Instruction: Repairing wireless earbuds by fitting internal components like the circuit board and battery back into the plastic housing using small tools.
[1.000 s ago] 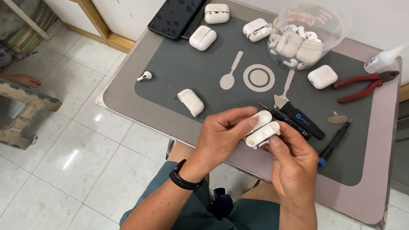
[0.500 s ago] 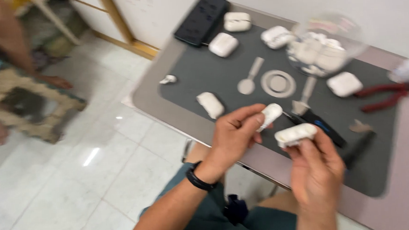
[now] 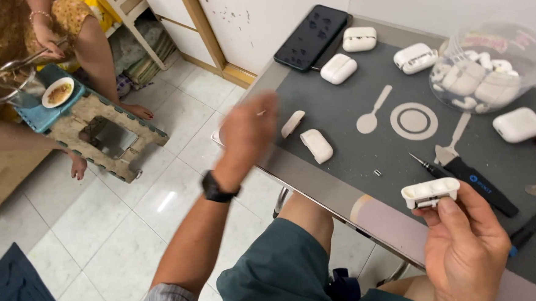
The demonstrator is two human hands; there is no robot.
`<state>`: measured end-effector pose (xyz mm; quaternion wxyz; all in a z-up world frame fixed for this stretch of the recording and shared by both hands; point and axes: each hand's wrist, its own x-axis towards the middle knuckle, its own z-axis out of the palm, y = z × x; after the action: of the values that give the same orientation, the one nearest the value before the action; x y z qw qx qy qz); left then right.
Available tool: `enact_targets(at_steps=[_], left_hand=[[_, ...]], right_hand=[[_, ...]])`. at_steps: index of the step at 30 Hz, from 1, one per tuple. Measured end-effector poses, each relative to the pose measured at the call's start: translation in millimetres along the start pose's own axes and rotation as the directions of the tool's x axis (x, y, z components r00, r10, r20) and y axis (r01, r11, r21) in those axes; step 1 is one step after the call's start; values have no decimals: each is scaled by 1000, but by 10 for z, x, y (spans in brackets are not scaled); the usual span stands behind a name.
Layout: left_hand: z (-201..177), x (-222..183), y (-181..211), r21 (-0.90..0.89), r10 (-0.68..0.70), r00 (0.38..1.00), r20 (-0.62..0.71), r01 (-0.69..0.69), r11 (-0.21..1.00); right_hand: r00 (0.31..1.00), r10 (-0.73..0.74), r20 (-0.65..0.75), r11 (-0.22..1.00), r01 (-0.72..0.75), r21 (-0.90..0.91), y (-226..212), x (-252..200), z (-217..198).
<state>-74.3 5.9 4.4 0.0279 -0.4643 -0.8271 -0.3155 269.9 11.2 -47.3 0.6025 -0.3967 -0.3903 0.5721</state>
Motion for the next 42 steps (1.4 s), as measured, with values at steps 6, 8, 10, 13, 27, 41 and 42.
enact_targets(at_steps=[6, 8, 10, 13, 27, 41, 42], left_hand=[[-276, 132, -323, 112, 181, 969, 168, -202, 973], [-256, 89, -237, 38, 228, 949, 220, -242, 970], [-150, 103, -228, -47, 275, 923, 268, -273, 961], [33, 192, -189, -143, 472, 868, 155, -453, 880], [-18, -953, 894, -526, 716, 690, -104, -649, 549], [609, -1049, 1133, -831, 606, 785, 133, -245, 500], [582, -1033, 1138, -852, 596, 782, 183, -176, 493]], right_hand=[[1000, 20, 20, 999, -19, -40, -85, -16, 84], [1000, 24, 20, 997, -22, -78, -127, -25, 138], [999, 27, 19, 992, -25, -125, -142, -30, 180], [997, -19, 79, 999, 22, -31, -197, -58, 188], [998, 54, -18, 997, -53, 53, -186, -18, 166], [999, -35, -21, 999, 35, 13, -173, 40, 293], [1000, -11, 17, 1000, 10, 20, -198, 49, 296]])
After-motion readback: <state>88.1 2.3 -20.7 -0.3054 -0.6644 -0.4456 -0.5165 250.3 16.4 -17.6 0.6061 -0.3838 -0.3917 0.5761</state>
